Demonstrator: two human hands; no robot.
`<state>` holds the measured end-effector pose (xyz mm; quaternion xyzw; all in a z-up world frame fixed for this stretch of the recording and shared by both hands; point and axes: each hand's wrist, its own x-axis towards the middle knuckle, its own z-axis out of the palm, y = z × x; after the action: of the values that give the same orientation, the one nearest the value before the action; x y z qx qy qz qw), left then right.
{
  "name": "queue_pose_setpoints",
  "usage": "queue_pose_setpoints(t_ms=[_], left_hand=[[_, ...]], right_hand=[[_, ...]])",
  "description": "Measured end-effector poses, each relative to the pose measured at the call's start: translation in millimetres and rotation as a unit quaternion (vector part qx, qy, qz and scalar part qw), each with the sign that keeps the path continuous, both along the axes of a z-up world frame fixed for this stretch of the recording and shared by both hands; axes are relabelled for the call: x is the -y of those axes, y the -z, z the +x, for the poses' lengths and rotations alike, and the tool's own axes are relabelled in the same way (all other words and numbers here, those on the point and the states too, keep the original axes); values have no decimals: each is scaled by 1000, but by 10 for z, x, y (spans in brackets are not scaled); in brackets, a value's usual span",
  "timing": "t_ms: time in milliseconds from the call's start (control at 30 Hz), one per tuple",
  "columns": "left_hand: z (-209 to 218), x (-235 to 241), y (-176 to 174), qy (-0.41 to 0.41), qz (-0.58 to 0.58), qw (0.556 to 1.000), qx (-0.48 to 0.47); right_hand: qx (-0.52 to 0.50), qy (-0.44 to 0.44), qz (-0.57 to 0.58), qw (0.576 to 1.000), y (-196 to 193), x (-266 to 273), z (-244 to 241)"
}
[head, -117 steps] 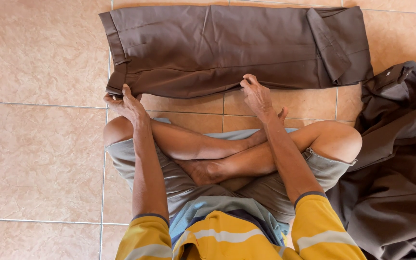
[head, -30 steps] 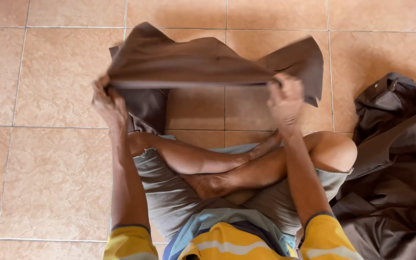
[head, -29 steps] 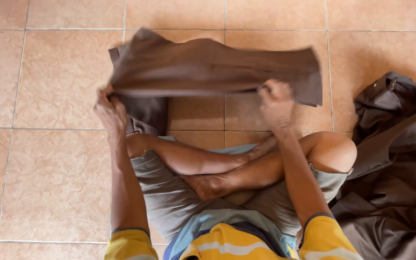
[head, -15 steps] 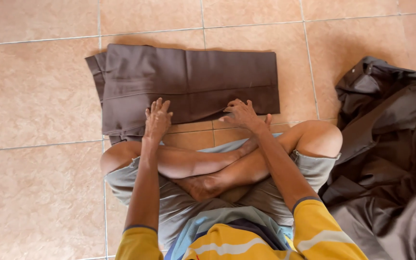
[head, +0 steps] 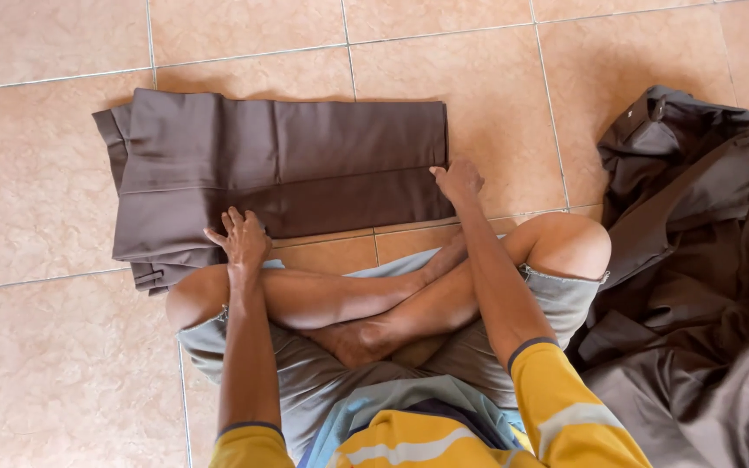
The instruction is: The person sits cross-legged on a tiled floor and folds a pair of brown trousers by hand. They smooth the fabric, fold the legs together, and then fold the garment into a compact rectangle before placing it on a stack of similar trousers.
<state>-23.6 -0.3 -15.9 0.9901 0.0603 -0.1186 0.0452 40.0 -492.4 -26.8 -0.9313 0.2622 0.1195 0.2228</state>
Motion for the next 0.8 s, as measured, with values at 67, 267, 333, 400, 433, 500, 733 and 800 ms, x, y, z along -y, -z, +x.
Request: queue_pose_setpoints(t_ms=[67, 267, 333, 400, 433, 500, 733, 800], left_hand=[[-96, 212, -239, 23, -39, 998, 54], [-37, 624, -703, 47, -131, 986, 86], [-8, 631, -685, 50, -133, 986, 82], [-17, 645, -686, 48, -134, 987, 76], [-20, 658, -704, 55, -135, 986, 74], [-23, 684, -701, 56, -136, 987, 72], [31, 661, -406, 73, -95, 993, 4], [38, 669, -397, 67, -97, 993, -8]], right_hand=[[52, 13, 26, 998, 128, 38, 59], [106, 68, 81, 989, 154, 96, 40], [106, 106, 117, 982, -4, 27, 4], [103, 141, 154, 973, -179, -67, -48], [117, 145, 165, 968, -281, -126, -61], [128, 145, 177, 965, -272, -88, -48], [156, -57, -89, 982, -775, -440, -160], [194, -221, -173, 940, -933, -713, -293]])
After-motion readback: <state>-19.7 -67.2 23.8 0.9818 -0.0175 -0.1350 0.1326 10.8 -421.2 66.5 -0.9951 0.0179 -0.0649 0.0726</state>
